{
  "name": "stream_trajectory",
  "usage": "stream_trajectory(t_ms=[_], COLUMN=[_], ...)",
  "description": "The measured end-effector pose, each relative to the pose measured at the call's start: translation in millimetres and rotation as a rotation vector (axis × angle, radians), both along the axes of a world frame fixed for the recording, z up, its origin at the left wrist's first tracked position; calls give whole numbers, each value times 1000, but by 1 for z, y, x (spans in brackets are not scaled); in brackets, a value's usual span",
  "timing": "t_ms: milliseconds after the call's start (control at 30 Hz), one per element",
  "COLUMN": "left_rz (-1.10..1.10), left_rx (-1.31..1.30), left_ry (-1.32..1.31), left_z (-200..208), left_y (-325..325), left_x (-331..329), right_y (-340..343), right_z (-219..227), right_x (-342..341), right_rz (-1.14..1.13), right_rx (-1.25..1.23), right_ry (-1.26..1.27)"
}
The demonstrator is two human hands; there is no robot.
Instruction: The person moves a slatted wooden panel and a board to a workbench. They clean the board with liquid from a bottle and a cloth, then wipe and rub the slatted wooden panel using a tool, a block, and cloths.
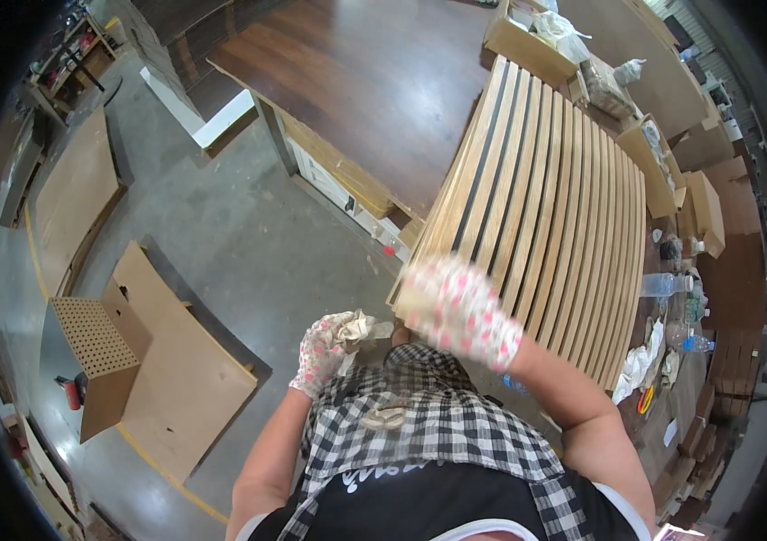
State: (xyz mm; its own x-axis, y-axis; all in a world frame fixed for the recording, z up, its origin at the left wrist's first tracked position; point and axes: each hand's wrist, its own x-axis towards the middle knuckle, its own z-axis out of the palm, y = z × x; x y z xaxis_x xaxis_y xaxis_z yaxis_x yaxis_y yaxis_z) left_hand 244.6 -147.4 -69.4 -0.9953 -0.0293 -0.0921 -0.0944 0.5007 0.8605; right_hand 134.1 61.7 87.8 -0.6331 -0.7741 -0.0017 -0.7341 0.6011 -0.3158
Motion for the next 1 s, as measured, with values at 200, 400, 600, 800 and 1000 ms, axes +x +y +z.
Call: stream_trajectory(t_ms=[200, 400, 600, 800, 1000], left_rz=[71, 254, 307, 214, 287], left_rx=[-67, 9, -83, -223, 130], left_ry=[-29, 46, -50, 28, 58], left_z=[-5, -30, -10, 20, 57], left_y=[0, 9, 8, -5, 1], left_x=[-4, -5, -6, -33, -100], right_y=[-10, 13, 39, 63, 91], right_z=[14, -13, -6, 15, -3], right_x=[6, -75, -262, -426, -483], right_rz=[136, 55, -18, -367, -784], right_rx=[-79, -155, -218, 138, 7], right_ry=[-180, -219, 141, 362, 447])
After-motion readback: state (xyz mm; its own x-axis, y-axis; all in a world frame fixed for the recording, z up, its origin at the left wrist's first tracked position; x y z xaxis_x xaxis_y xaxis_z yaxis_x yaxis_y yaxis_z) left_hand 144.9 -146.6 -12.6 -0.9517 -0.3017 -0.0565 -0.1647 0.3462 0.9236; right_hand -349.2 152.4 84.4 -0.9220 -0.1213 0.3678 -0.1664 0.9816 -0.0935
